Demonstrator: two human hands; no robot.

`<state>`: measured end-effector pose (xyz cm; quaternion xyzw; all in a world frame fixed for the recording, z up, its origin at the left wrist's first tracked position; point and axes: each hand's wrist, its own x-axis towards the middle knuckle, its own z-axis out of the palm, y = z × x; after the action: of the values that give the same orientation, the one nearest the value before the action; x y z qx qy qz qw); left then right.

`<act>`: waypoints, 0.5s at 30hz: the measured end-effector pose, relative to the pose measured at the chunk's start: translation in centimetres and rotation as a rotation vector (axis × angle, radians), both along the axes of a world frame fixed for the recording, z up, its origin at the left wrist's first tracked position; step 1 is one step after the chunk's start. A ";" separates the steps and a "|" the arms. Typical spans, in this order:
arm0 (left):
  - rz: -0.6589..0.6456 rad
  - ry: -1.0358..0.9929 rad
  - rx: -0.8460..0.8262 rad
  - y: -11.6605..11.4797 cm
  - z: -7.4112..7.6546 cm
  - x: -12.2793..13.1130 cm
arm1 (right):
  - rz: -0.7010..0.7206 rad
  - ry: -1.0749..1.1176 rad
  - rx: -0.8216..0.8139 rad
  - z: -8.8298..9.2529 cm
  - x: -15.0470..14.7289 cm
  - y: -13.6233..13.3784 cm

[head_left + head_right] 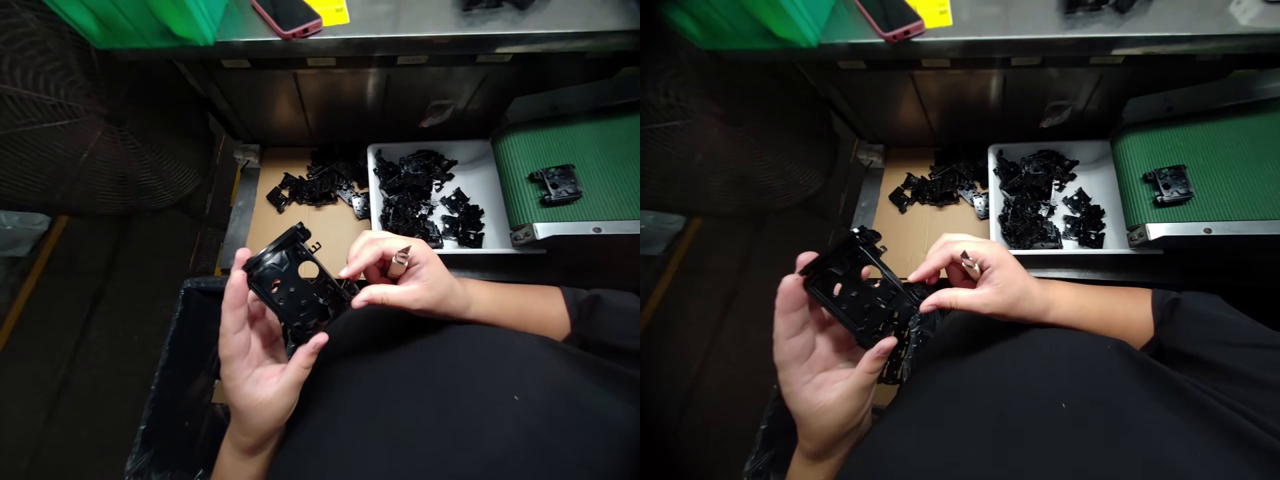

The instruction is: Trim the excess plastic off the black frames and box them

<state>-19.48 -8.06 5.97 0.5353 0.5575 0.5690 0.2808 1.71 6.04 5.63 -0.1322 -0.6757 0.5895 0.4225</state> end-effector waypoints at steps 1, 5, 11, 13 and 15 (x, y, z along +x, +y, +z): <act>0.005 -0.020 -0.016 -0.4 -0.4 -0.5 | 0.007 -0.014 0.016 -0.1 -0.6 -0.1; 0.058 -0.331 -0.163 -2.3 -2.6 -1.9 | 0.056 -0.116 0.170 -1.6 -3.7 -0.9; 0.355 -0.876 -0.411 -7.8 -8.8 -2.5 | 0.432 -0.287 0.325 -6.5 -10.8 -4.5; 0.485 -0.932 -0.475 -10.4 -12.4 -3.7 | 0.549 -0.384 0.324 -8.2 -13.3 -6.5; 0.671 -0.944 -0.534 -13.7 -16.8 -6.1 | 0.595 -0.532 0.280 -9.8 -15.2 -8.4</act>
<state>-25.62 -21.71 -10.81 -0.0652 0.6338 0.6420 0.4265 -13.52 -2.36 -4.19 -0.0203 -0.8436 0.5334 0.0588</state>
